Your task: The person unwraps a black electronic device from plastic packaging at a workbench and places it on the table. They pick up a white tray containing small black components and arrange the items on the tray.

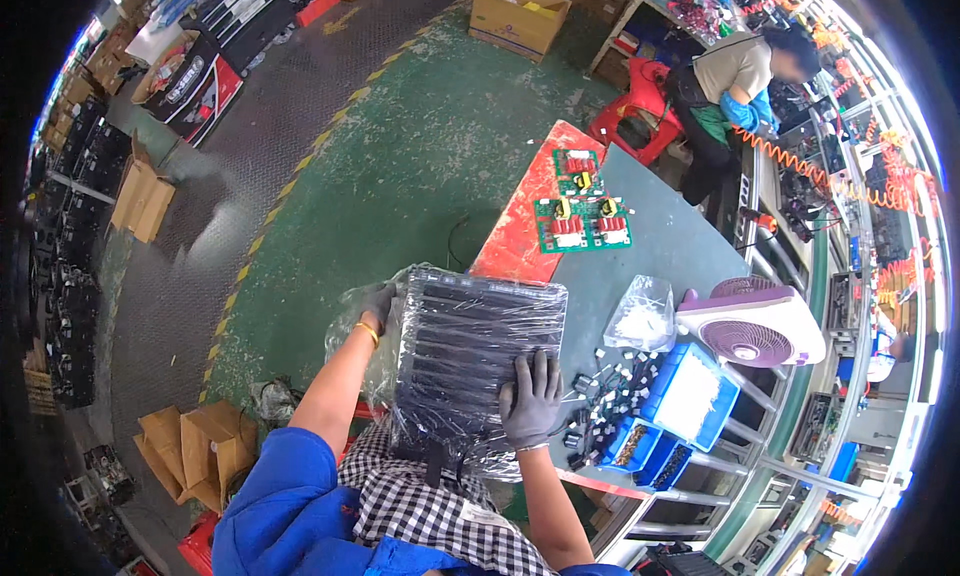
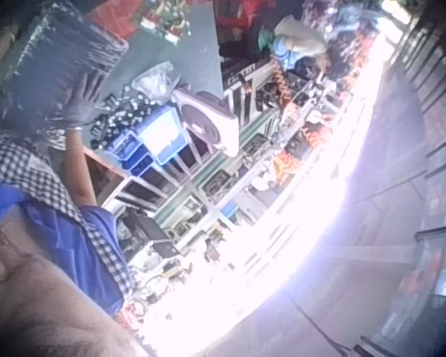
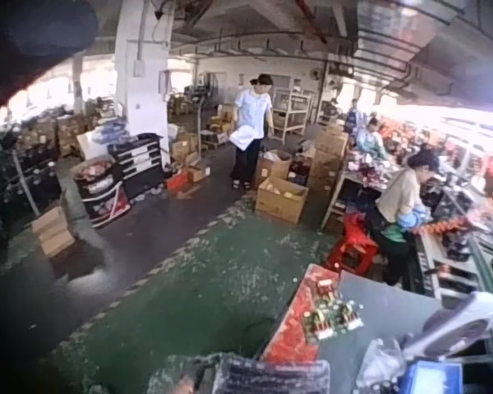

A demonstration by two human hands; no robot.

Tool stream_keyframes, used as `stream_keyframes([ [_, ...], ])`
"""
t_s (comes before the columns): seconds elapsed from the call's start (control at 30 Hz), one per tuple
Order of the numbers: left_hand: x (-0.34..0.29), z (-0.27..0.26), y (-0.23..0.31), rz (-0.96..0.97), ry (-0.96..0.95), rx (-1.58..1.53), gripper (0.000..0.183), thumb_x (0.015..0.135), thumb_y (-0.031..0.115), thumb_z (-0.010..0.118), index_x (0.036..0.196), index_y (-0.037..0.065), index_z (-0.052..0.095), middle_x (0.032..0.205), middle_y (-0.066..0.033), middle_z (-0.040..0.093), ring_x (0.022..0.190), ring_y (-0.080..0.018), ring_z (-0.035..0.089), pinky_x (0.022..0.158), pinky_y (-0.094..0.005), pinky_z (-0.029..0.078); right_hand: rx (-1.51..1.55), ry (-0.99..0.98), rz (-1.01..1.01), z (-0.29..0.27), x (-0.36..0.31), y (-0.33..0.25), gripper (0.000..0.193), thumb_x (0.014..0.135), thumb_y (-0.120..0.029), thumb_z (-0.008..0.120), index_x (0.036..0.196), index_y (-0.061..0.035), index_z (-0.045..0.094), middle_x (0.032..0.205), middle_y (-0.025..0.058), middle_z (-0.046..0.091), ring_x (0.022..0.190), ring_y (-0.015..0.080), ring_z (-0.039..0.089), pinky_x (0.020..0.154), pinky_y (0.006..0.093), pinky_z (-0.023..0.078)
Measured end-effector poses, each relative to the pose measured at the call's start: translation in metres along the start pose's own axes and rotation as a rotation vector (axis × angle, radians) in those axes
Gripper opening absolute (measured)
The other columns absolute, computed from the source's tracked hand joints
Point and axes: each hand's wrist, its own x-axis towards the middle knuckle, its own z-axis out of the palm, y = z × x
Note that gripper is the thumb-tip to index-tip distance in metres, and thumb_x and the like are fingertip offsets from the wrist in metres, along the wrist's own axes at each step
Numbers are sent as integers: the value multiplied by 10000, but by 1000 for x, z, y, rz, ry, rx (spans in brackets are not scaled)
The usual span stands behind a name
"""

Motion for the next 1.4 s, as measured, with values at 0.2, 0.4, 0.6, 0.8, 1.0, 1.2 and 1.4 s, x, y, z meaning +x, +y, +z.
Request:
stream_keyframes([
  [0.2,-4,28,-21,-73,-134,181,462,908,452,571,1114,60,705,1117,-195,695,1052,-370,659,912,-425,498,-7,-26,44,3,-3,2,521,884,-335,537,1344,-90,546,1447,213,454,1362,455,373,1130,547,268],
  [0.4,7,89,-111,39,-175,-44,384,946,354,552,1176,73,675,1148,-202,683,1040,-374,658,892,-421,509,-4,-6,9,3,4,3,497,861,-325,564,1299,-90,577,1411,221,488,1321,457,411,1111,548,299],
  [0.6,-54,40,-43,190,-47,412,369,983,299,513,1235,56,631,1177,-210,671,1031,-379,661,891,-421,512,12,-20,60,10,-3,6,510,852,-313,577,1318,-107,566,1435,215,466,1337,454,393,1121,548,286],
  [0.8,-163,-37,13,107,-215,171,488,1012,328,465,1404,36,469,1392,-194,544,1228,-319,569,1035,-428,420,45,-22,80,6,-3,5,524,843,-296,585,1337,-127,559,1442,200,455,1346,450,382,1136,555,275],
  [1.0,-160,-23,-37,-369,-570,-1009,453,1054,296,365,1334,-6,554,1256,-137,636,1103,-266,587,1007,-359,439,122,68,82,0,-3,8,488,847,-269,633,1299,-95,568,1408,196,492,1323,420,426,1111,525,323],
  [1.2,-148,-29,-25,-121,-715,-729,487,1080,337,296,1343,20,556,1295,-102,610,1153,-214,574,1016,-348,449,285,225,544,11,-47,28,577,918,-390,602,1379,-64,480,1383,234,497,1272,436,468,1060,495,381],
  [1.4,-144,-15,-9,-52,-914,-994,513,1063,358,282,1421,48,480,1424,-117,519,1285,-294,500,1123,-433,374,598,31,756,4,-70,27,667,950,-532,516,1365,-9,492,1204,270,616,1147,419,581,972,470,446],
])
